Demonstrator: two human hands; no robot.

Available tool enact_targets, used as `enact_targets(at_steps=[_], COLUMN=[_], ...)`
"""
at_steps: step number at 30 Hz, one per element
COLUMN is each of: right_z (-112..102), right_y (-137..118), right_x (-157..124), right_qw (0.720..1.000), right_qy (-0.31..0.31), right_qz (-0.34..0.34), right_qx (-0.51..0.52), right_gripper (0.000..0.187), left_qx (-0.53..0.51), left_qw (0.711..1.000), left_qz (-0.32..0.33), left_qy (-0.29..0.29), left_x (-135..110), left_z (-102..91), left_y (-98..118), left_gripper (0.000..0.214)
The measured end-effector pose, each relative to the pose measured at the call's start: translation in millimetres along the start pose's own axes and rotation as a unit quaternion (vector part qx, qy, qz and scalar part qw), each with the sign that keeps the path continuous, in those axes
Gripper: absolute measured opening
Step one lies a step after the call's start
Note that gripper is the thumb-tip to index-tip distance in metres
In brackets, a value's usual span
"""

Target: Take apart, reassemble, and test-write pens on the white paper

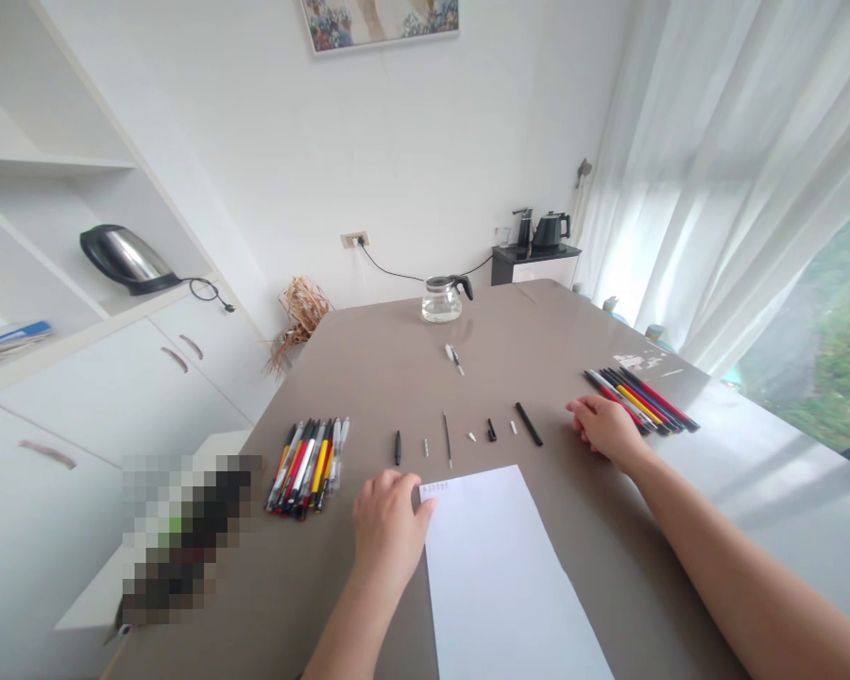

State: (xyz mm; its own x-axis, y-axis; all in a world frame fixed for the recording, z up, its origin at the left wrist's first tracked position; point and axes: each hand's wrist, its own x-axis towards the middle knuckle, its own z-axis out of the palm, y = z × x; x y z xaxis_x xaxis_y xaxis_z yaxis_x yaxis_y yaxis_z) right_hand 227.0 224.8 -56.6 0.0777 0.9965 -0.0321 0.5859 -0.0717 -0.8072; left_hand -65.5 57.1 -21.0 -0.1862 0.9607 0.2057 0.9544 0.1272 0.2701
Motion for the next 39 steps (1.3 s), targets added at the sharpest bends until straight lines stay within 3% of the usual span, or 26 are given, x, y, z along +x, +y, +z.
enact_targets(at_steps=[9,18,23,26,28,30,32,34,39], right_z=[7,23,18,13,12,16,23,32,43], right_y=[-26,-44,-40,-47,-59,-76,-92,-104,-111], right_x=[-22,-40,-34,-38,-53,-76,-104,-126,-138], right_qw=[0.969,0.94,0.935,0.949,0.966,0.968,0.941,0.91,0.882], right_qy=[0.032,-0.053,-0.044,-0.017,-0.012,-0.05,-0.139,-0.197,-0.266], right_qz=[-0.126,-0.1,-0.069,-0.08,-0.126,-0.207,-0.301,-0.362,-0.389], right_qx=[-0.208,-0.321,-0.344,-0.304,-0.225,-0.131,-0.07,-0.056,-0.018], right_gripper=[0.033,0.03,0.025,0.027,0.027,0.026,0.022,0.018,0.02], left_qx=[0.014,0.024,-0.001,-0.089,-0.222,-0.398,-0.531,-0.598,-0.649], left_qw=[1.0,1.0,1.0,0.996,0.975,0.914,0.835,0.786,0.746], left_qz=[0.001,-0.012,-0.015,-0.016,-0.01,-0.022,-0.042,-0.042,-0.06], left_qy=[-0.025,-0.015,-0.015,0.005,-0.006,-0.072,-0.135,-0.154,-0.134], left_x=[2,8,9,8,5,-1,-6,-11,-13], left_z=[-3.3,-11.5,-10.9,-14.3,-18.0,-21.5,-23.6,-23.3,-14.0], left_y=[-6,-18,-15,-7,2,14,25,33,37], left_gripper=[0.012,0.015,0.019,0.021,0.024,0.028,0.037,0.039,0.025])
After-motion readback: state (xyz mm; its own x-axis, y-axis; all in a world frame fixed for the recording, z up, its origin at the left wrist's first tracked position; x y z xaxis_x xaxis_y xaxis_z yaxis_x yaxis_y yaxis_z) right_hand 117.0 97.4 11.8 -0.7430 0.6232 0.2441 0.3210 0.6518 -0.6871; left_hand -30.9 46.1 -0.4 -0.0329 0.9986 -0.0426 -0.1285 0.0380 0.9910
